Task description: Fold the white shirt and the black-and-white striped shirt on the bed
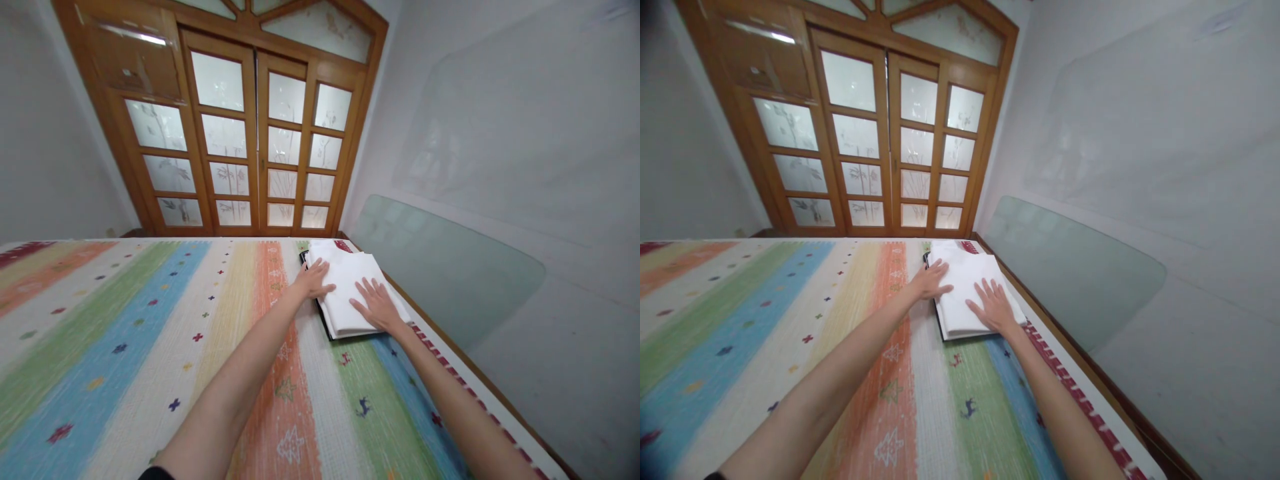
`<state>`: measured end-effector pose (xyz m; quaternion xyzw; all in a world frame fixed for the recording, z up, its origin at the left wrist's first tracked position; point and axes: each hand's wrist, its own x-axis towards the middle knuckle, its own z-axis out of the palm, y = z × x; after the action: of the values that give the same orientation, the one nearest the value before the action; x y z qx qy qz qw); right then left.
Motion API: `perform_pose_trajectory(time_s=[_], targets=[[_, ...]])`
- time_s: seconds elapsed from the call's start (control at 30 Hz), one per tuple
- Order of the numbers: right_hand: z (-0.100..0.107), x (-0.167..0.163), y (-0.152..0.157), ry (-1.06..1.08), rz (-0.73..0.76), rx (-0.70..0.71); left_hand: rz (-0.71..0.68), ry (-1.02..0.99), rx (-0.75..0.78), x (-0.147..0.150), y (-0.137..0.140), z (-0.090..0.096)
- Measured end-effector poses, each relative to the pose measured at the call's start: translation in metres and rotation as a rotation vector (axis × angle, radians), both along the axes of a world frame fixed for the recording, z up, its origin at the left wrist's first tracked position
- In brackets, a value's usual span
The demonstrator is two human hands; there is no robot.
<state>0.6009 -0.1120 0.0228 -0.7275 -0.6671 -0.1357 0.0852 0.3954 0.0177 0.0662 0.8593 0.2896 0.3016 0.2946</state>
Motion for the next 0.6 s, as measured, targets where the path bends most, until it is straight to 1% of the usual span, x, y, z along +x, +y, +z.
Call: perform_pose_trajectory(time_s=[0.1, 0.17, 0.27, 0.33, 0.4, 0.43, 0.5, 0.6], targets=[[-0.005, 0.000, -0.006, 0.024, -0.038, 0.004, -0.015, 0.039, -0.019, -0.005, 0.002, -0.004], [-0.001, 0.000, -0.004, 0.049, -0.075, -0.002, -0.015, 0.057, -0.019, -0.008, -0.002, -0.004], [0.009, 0.002, 0.005, 0.090, -0.113, -0.017, -0.054, 0.011, 0.008, -0.012, -0.015, -0.002], [0.015, 0.004, 0.012, 0.102, -0.128, -0.030, -0.136, -0.011, 0.070, -0.016, -0.030, -0.002], [0.020, 0.009, 0.019, 0.102, -0.153, -0.056, -0.216, 0.011, 0.143, -0.023, -0.049, -0.006], [0.021, 0.013, 0.023, 0.102, -0.168, -0.071, -0.232, 0.029, 0.162, -0.027, -0.059, -0.009], [0.022, 0.021, 0.029, 0.113, -0.209, -0.091, -0.222, 0.099, 0.220, -0.036, -0.078, -0.016], [0.022, 0.031, 0.039, 0.161, -0.298, -0.036, -0.228, 0.165, 0.338, -0.050, -0.101, -0.027]])
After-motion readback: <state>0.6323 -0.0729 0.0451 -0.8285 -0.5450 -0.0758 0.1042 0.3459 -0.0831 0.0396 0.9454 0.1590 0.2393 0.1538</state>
